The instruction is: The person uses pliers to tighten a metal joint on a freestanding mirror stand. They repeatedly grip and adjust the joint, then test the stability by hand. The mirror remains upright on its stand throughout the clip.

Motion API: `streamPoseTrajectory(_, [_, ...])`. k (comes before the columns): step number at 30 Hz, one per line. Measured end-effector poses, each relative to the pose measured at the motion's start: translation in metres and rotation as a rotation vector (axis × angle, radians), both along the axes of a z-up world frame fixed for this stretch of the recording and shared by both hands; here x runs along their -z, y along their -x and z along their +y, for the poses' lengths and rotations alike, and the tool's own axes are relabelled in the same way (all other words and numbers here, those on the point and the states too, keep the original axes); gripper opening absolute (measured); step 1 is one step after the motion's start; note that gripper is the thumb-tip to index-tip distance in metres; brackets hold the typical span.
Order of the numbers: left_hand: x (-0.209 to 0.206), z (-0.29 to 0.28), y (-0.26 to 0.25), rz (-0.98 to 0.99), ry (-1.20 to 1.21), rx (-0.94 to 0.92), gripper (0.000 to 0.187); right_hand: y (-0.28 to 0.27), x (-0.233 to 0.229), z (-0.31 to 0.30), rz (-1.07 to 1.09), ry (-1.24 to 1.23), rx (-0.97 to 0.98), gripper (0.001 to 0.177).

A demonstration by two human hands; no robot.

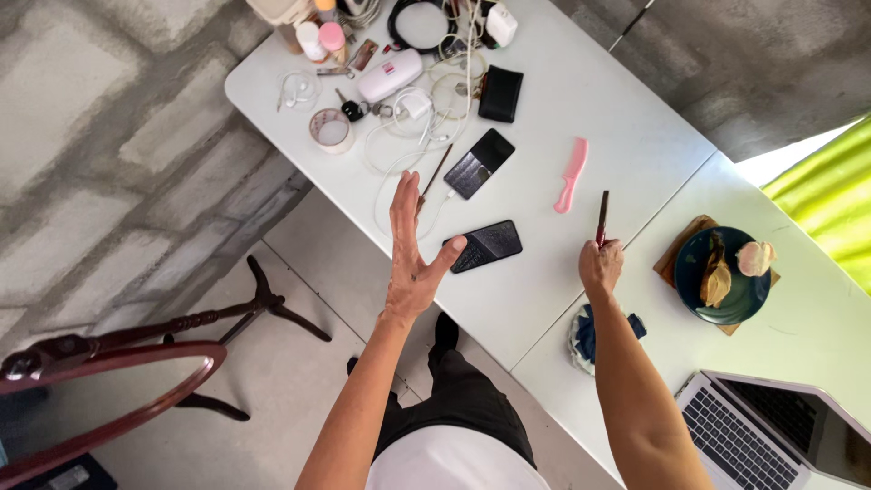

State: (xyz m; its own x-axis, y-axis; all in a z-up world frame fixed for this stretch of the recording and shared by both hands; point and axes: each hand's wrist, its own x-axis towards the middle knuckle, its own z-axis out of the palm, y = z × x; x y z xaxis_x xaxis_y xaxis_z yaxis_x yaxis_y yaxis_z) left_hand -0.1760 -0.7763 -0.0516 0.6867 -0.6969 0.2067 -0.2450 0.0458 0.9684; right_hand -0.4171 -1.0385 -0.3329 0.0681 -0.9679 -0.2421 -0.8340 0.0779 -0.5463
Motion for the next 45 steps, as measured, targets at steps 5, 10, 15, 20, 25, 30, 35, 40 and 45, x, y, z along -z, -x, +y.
streamPoseTrajectory(5, [-0.002,0.022,-0.004,0.069,0.091,-0.008,0.093,-0.025,-0.013,0.062,-0.296,-0.014,-0.102,0.038])
streamPoseTrajectory(10, [-0.008,0.072,-0.011,0.156,-0.043,-0.099,0.101,-0.077,-0.053,0.168,-0.749,-0.424,-0.232,0.018])
streamPoseTrajectory(15, [0.0,0.152,-0.024,0.138,-0.019,-0.218,0.101,-0.144,-0.112,0.275,-0.766,-0.198,-0.712,0.025])
streamPoseTrajectory(20, [0.013,0.262,-0.038,0.151,-0.022,-0.378,0.101,-0.199,-0.193,0.385,-0.459,-0.445,-0.815,0.029])
streamPoseTrajectory(25, [0.018,0.365,-0.047,0.084,0.058,-0.505,0.095,-0.243,-0.233,0.493,-0.407,-0.704,-0.909,0.032])
streamPoseTrajectory(30, [0.016,0.444,-0.06,0.052,0.076,-0.597,0.092,-0.276,-0.219,0.574,-0.484,-0.739,-1.093,0.026])
streamPoseTrajectory(35, [0.011,0.498,-0.07,0.087,0.105,-0.634,0.091,-0.317,-0.201,0.621,-0.515,-0.716,-1.138,0.016])
streamPoseTrajectory(40, [0.012,0.522,-0.089,-0.056,0.061,-0.672,0.083,-0.353,-0.201,0.632,-0.492,-0.713,-1.111,0.014])
streamPoseTrajectory(45, [0.011,0.525,-0.115,-0.015,0.02,-0.706,0.09,-0.377,-0.218,0.644,-0.21,-0.632,-1.06,0.025])
